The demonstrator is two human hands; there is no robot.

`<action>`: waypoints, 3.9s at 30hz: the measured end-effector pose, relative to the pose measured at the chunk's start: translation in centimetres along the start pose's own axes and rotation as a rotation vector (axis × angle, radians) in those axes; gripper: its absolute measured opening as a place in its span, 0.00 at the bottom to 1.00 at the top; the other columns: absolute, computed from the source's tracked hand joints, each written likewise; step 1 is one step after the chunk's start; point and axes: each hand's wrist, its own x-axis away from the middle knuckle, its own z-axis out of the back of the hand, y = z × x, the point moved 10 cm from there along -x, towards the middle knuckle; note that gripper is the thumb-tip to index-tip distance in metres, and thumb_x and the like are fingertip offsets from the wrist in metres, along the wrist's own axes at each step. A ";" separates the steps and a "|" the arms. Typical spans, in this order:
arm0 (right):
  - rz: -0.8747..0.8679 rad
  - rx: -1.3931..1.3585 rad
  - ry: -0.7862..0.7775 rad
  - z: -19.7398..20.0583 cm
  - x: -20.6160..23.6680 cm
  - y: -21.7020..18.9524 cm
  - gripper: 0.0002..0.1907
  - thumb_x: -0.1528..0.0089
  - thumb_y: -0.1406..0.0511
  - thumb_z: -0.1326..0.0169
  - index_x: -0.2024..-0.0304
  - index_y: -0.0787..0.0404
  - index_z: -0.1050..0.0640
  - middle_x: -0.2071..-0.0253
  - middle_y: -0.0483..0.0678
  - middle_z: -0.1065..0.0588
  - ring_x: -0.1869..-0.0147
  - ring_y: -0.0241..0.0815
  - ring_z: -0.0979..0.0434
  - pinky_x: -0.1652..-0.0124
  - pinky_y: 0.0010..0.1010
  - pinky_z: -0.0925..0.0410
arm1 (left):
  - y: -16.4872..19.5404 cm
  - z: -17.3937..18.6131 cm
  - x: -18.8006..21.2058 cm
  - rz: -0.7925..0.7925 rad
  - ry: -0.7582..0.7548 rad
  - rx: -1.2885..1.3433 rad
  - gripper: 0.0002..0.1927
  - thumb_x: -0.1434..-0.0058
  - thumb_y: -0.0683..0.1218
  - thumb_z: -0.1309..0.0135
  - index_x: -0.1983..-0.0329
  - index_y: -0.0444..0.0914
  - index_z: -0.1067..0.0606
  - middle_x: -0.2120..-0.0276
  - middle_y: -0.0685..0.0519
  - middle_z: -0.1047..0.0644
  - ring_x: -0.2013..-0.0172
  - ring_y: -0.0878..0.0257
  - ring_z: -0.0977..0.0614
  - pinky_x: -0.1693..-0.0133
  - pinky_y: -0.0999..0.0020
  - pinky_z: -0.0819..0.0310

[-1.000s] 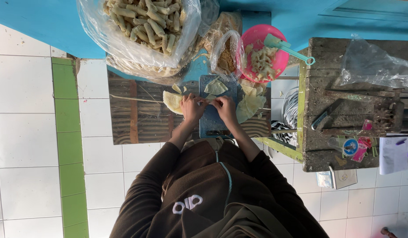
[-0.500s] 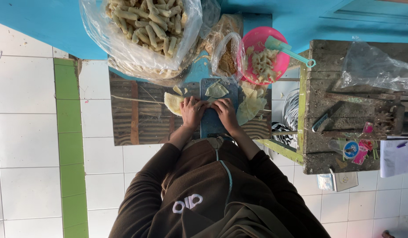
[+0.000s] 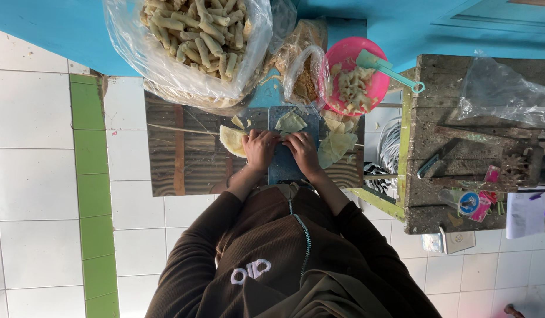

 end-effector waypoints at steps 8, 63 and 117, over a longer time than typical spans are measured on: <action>-0.171 -0.037 -0.088 -1.3 -0.1 2.2 0.09 0.41 0.71 0.36 0.58 0.63 0.19 0.58 0.50 0.21 0.51 0.54 0.24 0.53 0.42 0.30 | -0.1 -0.5 0.5 -0.076 0.014 -0.027 0.08 0.40 0.51 0.38 0.58 0.51 0.18 0.58 0.61 0.20 0.49 0.59 0.25 0.49 0.55 0.40; -0.324 0.094 0.168 3.5 -5.4 11.3 0.08 0.37 0.68 0.38 0.54 0.59 0.17 0.62 0.53 0.21 0.60 0.52 0.20 0.59 0.39 0.29 | 2.3 31.8 -20.8 -0.169 0.701 -0.367 0.35 0.47 0.52 0.23 0.40 0.36 0.25 0.48 0.47 0.23 0.54 0.48 0.25 0.50 0.56 0.29; -0.440 0.099 0.033 1.8 -2.6 6.5 0.15 0.41 0.63 0.34 0.64 0.61 0.27 0.64 0.53 0.26 0.57 0.56 0.25 0.56 0.46 0.33 | 0.9 -2.0 -4.9 0.081 -0.064 0.285 0.21 0.39 0.42 0.42 0.44 0.41 0.33 0.61 0.51 0.19 0.57 0.48 0.18 0.56 0.52 0.26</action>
